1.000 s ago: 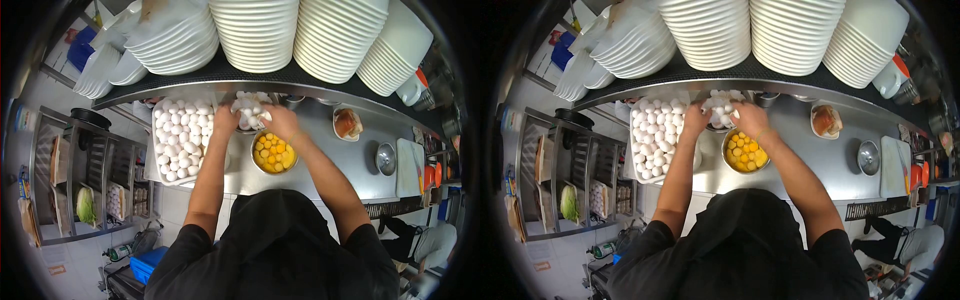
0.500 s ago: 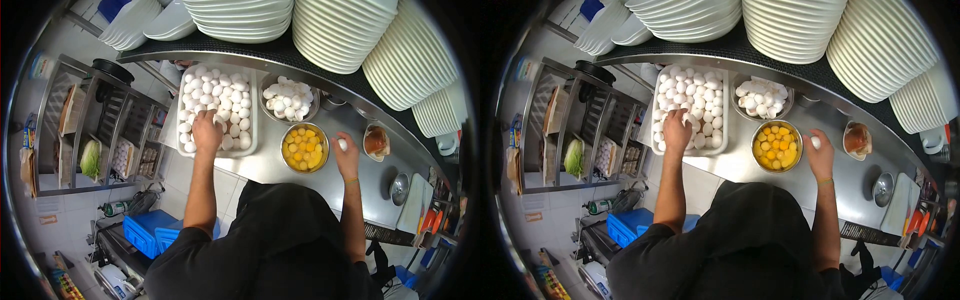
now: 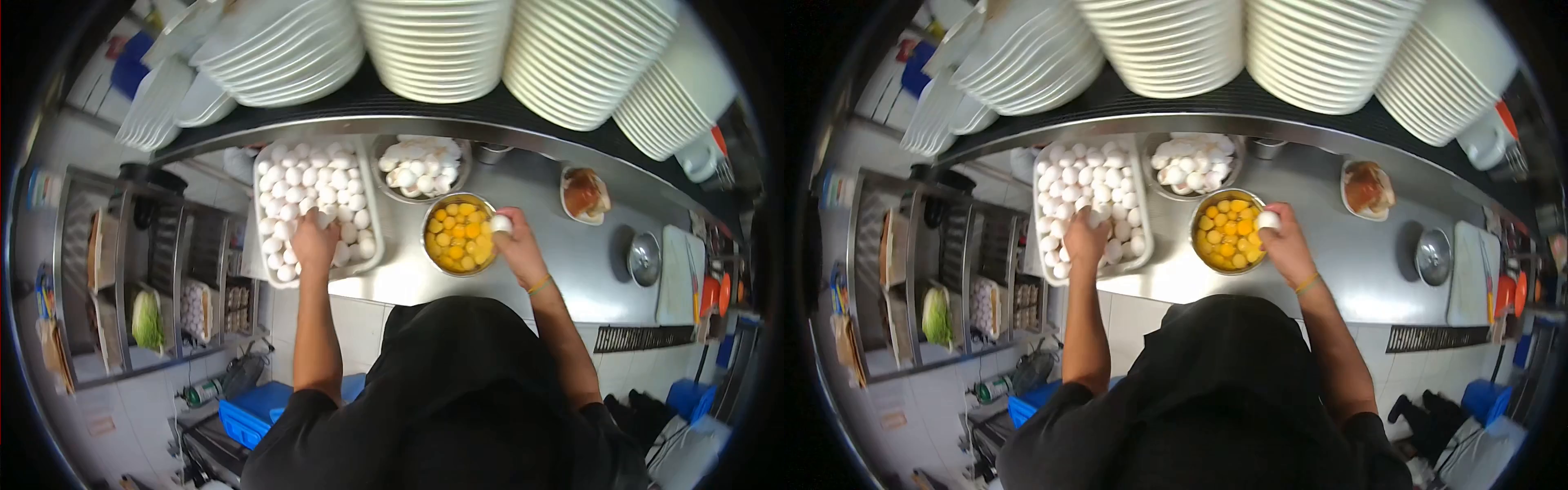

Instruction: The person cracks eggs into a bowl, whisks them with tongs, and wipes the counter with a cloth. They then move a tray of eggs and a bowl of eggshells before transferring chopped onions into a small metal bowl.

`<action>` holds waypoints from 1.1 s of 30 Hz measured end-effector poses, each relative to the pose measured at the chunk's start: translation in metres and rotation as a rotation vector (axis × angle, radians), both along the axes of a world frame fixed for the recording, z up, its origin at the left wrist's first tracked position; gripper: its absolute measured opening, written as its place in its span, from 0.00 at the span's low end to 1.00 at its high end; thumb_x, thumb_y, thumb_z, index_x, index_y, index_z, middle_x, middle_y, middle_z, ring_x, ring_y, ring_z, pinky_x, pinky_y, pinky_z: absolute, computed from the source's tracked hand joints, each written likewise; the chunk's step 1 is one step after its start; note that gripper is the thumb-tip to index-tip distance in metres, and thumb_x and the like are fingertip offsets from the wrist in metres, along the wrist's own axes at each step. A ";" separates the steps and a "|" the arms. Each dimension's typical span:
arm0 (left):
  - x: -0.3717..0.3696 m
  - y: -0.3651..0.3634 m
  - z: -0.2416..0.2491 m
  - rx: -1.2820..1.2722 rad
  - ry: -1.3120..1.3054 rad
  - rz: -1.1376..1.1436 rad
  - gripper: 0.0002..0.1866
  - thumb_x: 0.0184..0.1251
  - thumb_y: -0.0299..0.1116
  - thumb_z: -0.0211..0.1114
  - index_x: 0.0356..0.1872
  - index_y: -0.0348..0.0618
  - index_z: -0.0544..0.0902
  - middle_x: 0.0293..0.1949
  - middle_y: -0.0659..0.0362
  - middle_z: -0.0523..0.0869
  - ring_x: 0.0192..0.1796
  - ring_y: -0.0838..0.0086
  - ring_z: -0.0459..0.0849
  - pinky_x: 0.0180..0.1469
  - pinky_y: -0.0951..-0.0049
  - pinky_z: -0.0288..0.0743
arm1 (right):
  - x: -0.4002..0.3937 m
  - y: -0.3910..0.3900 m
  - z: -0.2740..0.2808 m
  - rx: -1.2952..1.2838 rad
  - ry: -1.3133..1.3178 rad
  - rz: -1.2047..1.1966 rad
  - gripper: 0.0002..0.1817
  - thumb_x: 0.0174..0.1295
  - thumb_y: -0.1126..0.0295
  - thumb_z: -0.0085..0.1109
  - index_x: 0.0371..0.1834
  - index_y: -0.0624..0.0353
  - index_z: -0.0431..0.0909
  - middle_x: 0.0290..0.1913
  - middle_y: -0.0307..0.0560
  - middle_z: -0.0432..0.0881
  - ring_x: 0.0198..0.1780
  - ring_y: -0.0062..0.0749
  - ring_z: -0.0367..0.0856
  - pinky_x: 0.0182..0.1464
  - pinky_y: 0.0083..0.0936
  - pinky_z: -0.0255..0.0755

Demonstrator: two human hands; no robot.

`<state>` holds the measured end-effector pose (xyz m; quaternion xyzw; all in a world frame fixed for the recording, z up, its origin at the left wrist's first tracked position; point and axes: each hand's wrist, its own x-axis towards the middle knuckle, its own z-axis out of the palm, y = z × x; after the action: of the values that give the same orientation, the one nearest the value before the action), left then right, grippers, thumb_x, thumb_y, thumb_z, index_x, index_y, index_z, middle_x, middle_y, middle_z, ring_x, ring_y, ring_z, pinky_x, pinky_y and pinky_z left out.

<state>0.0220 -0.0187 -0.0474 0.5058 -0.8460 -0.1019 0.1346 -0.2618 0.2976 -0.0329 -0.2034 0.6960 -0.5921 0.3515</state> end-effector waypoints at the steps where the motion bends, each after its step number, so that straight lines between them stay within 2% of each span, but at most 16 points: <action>1: -0.004 0.007 0.006 0.032 0.124 -0.046 0.30 0.61 0.37 0.75 0.65 0.36 0.83 0.50 0.49 0.91 0.54 0.59 0.90 0.57 0.58 0.82 | 0.007 0.002 0.004 0.022 -0.008 -0.003 0.22 0.69 0.77 0.58 0.67 0.59 0.74 0.52 0.43 0.80 0.46 0.24 0.81 0.44 0.25 0.80; 4: -0.031 0.045 0.030 0.612 0.489 -0.144 0.31 0.64 0.30 0.73 0.70 0.35 0.80 0.50 0.51 0.91 0.51 0.70 0.89 0.49 0.70 0.83 | 0.015 0.002 0.003 0.020 -0.017 -0.021 0.25 0.69 0.74 0.62 0.70 0.61 0.74 0.55 0.52 0.83 0.50 0.33 0.87 0.53 0.30 0.83; 5: -0.045 0.066 0.043 0.607 0.542 -0.248 0.30 0.66 0.28 0.72 0.70 0.36 0.81 0.53 0.52 0.90 0.49 0.78 0.87 0.49 0.71 0.82 | 0.016 0.000 0.004 0.005 0.080 -0.016 0.25 0.69 0.74 0.63 0.70 0.61 0.75 0.56 0.53 0.83 0.51 0.35 0.87 0.53 0.30 0.83; 8: -0.083 0.107 0.037 0.662 0.656 -0.396 0.30 0.65 0.27 0.72 0.70 0.37 0.81 0.56 0.51 0.90 0.52 0.74 0.89 0.55 0.68 0.84 | 0.022 -0.015 0.032 -0.104 0.369 -0.044 0.26 0.69 0.72 0.68 0.71 0.62 0.76 0.62 0.57 0.82 0.58 0.44 0.85 0.57 0.34 0.82; 10: -0.105 0.129 0.034 0.688 0.708 -0.455 0.29 0.65 0.27 0.73 0.68 0.36 0.81 0.57 0.50 0.90 0.58 0.68 0.90 0.61 0.68 0.83 | 0.028 -0.019 0.090 -0.185 0.508 -0.044 0.28 0.68 0.72 0.70 0.71 0.61 0.76 0.62 0.57 0.83 0.58 0.46 0.85 0.59 0.36 0.80; 11: -0.113 0.138 0.043 0.676 0.665 -0.464 0.29 0.63 0.27 0.74 0.67 0.35 0.81 0.58 0.47 0.89 0.58 0.64 0.90 0.61 0.67 0.84 | 0.029 -0.019 0.113 -0.225 0.578 -0.042 0.29 0.67 0.72 0.70 0.72 0.61 0.76 0.61 0.57 0.83 0.59 0.47 0.85 0.60 0.37 0.80; 12: -0.118 0.146 0.047 0.641 0.647 -0.486 0.29 0.63 0.27 0.75 0.67 0.35 0.81 0.58 0.46 0.89 0.57 0.62 0.90 0.61 0.66 0.84 | 0.028 -0.018 0.128 -0.273 0.820 -0.084 0.29 0.66 0.72 0.72 0.71 0.60 0.77 0.62 0.56 0.83 0.58 0.50 0.84 0.61 0.38 0.79; 15: -0.130 0.157 0.057 0.568 0.634 -0.570 0.30 0.61 0.27 0.76 0.66 0.34 0.82 0.57 0.45 0.88 0.56 0.57 0.90 0.60 0.64 0.84 | 0.033 -0.016 0.130 -0.467 0.990 -0.218 0.29 0.65 0.70 0.73 0.70 0.59 0.79 0.61 0.57 0.84 0.57 0.52 0.84 0.60 0.40 0.78; 18: -0.135 0.160 0.063 0.509 0.613 -0.651 0.30 0.59 0.26 0.77 0.65 0.34 0.82 0.56 0.44 0.87 0.56 0.52 0.89 0.59 0.61 0.84 | 0.038 -0.017 0.086 -0.302 1.049 -0.084 0.28 0.65 0.68 0.74 0.68 0.59 0.80 0.61 0.57 0.85 0.57 0.52 0.83 0.61 0.42 0.78; 21: -0.136 0.158 0.055 0.416 0.576 -0.718 0.29 0.59 0.26 0.76 0.65 0.35 0.82 0.56 0.44 0.87 0.57 0.50 0.88 0.60 0.59 0.83 | 0.041 -0.017 0.053 -0.139 0.923 0.075 0.28 0.64 0.67 0.74 0.68 0.59 0.80 0.60 0.56 0.85 0.57 0.53 0.83 0.60 0.43 0.77; 23: -0.132 0.160 0.052 0.463 0.537 -0.682 0.27 0.61 0.27 0.76 0.64 0.36 0.83 0.56 0.46 0.88 0.57 0.54 0.89 0.61 0.61 0.82 | 0.038 -0.015 0.054 -0.171 0.909 0.013 0.26 0.64 0.69 0.72 0.66 0.60 0.80 0.58 0.56 0.85 0.56 0.55 0.83 0.59 0.44 0.77; 25: -0.130 0.159 0.053 0.556 0.530 -0.661 0.29 0.60 0.27 0.76 0.65 0.36 0.83 0.58 0.44 0.86 0.59 0.50 0.87 0.63 0.59 0.81 | 0.034 -0.015 0.059 -0.194 0.872 -0.078 0.25 0.64 0.71 0.71 0.65 0.60 0.80 0.56 0.56 0.85 0.55 0.56 0.82 0.59 0.44 0.77; 26: -0.129 0.158 0.053 0.599 0.529 -0.651 0.30 0.59 0.28 0.76 0.65 0.36 0.82 0.58 0.44 0.86 0.60 0.48 0.86 0.64 0.58 0.81 | 0.029 -0.016 0.056 -0.176 0.799 -0.101 0.23 0.67 0.72 0.69 0.64 0.61 0.79 0.54 0.53 0.86 0.54 0.47 0.83 0.57 0.39 0.78; 29: -0.127 0.156 0.053 0.506 0.508 -0.676 0.28 0.61 0.27 0.76 0.65 0.37 0.83 0.58 0.45 0.86 0.60 0.54 0.87 0.65 0.60 0.81 | 0.017 -0.014 0.029 -0.246 0.144 -0.069 0.21 0.70 0.69 0.68 0.64 0.61 0.78 0.52 0.46 0.86 0.53 0.33 0.83 0.56 0.32 0.79; 32: -0.125 0.152 0.057 0.416 0.493 -0.769 0.28 0.62 0.26 0.75 0.65 0.37 0.82 0.60 0.45 0.86 0.63 0.52 0.86 0.67 0.59 0.79 | 0.009 -0.006 0.040 0.021 -0.228 0.145 0.21 0.73 0.64 0.68 0.64 0.62 0.79 0.53 0.43 0.86 0.53 0.23 0.82 0.58 0.26 0.78; 33: -0.124 0.152 0.059 0.415 0.487 -0.800 0.28 0.62 0.26 0.75 0.66 0.37 0.82 0.60 0.46 0.86 0.63 0.51 0.86 0.67 0.59 0.79 | 0.011 -0.007 0.043 0.039 -0.164 0.180 0.21 0.73 0.64 0.68 0.64 0.62 0.80 0.53 0.42 0.86 0.53 0.23 0.83 0.58 0.26 0.78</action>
<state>-0.1020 0.1329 0.0117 0.1201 -0.8794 -0.4262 0.1747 -0.2511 0.2906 0.0104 -0.2092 0.6552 -0.5593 0.4628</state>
